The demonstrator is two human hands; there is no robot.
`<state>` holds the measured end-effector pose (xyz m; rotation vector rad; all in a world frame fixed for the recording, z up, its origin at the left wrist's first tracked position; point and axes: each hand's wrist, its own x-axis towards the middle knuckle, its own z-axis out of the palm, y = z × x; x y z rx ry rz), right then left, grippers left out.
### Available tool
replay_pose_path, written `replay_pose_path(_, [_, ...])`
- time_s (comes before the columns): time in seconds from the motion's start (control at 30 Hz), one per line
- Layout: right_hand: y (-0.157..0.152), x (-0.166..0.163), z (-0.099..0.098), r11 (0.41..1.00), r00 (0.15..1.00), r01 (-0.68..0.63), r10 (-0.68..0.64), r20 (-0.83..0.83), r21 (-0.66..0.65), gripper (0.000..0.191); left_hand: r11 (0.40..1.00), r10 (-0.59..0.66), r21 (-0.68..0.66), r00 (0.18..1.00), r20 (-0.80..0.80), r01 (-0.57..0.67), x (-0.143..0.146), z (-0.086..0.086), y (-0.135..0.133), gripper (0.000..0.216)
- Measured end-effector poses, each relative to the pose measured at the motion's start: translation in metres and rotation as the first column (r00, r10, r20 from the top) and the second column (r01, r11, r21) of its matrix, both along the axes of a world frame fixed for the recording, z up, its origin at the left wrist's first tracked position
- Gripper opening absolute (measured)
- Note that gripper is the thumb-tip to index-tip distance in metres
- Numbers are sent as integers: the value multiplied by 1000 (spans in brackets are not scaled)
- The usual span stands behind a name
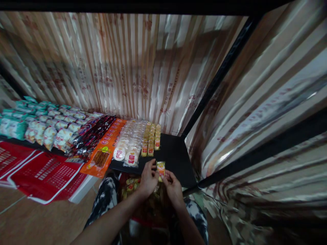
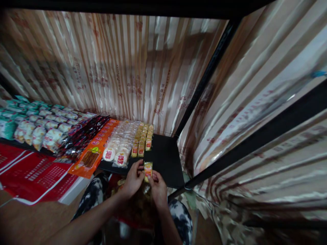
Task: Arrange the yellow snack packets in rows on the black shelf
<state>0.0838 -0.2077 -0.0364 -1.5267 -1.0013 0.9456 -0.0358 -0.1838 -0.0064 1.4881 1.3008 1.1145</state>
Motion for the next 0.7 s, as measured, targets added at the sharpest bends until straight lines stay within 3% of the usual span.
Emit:
replay_pose_path(0.1, [23,9,-1,996,996,82,-83,35,20,37,1000,21,21,1000,-23,-21,11,-4,5,44])
replay_pose_path(0.3, [66,18,-11,993,973,119,-114,201,-12,37,999,-43,6,995,-95,43,30,-15,25,40])
replay_pose_path(0.5, [96,14,-15,990,953,139,-126,274,-28,38,991,-54,-126,994,-99,41,34,-13,51,39])
replay_pose_path(0.7, [115,9,-13,989,939,136,-112,324,-53,38,986,-46,-165,993,-106,28,33,-14,67,40])
